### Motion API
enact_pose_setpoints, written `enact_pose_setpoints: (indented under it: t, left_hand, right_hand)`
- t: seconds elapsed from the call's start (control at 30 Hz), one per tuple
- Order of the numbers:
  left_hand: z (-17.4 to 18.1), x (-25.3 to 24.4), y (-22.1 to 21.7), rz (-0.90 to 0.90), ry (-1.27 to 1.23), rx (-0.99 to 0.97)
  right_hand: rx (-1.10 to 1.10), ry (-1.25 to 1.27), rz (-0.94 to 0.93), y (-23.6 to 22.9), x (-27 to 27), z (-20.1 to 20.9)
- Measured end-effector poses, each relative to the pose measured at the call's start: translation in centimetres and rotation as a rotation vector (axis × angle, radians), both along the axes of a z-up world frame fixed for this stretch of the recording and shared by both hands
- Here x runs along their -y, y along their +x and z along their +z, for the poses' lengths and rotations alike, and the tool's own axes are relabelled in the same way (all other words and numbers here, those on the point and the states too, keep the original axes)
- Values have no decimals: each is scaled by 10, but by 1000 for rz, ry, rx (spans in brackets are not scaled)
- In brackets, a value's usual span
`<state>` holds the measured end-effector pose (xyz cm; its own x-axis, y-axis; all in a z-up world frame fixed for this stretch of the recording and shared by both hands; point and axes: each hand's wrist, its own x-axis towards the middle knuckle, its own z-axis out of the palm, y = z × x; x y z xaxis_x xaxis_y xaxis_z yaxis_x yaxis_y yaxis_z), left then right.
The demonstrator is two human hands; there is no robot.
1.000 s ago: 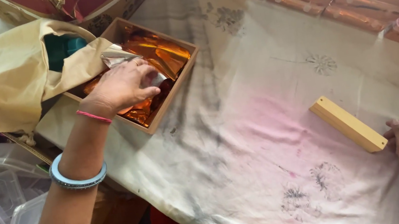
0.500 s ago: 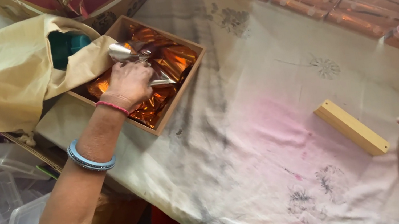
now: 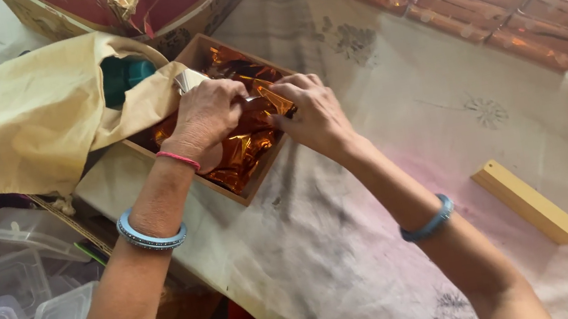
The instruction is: The person wipes two small wooden blocks with a pink cloth, then places them together. They pick up a sheet of orange foil, fold it around the blocks, and press the foil to wrap the blocks.
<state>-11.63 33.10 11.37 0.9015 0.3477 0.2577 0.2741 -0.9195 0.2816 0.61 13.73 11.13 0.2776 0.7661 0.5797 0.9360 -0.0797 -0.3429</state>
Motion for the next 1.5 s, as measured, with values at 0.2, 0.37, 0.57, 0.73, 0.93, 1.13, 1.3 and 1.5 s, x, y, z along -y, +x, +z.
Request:
enact_pose_setpoints:
  t: [0.2,0.37,0.57,0.73,0.93,1.13,1.3,1.5]
  left_hand:
    - [11,8,1,-153,-60,255]
    - [23,40,-16,150,-6,454]
    - [-5,34,-18,19,32,230]
    - [2,28,3,88,-264,117]
    - [-17,18,21,37,-589,173]
    - [-6,26,8,-156,-779,227]
    - [-17,17,9,-111,-430,308]
    - [-14,2,-5,-31,-364,406]
  right_hand:
    - [-210,-50,41,31,-42,-45]
    - [-174,60,-57,30,-42,-49]
    - [-285,123,-73,28,-43,-53]
    - [-385,101,107,35,-29,-50]
    - [-630,29,326,48,-20,-43]
    - [-736,-20,316,53,-17,-46]
    - [-753,19,271,45,-21,-44]
    - [-332,50,79,29,-35,-49]
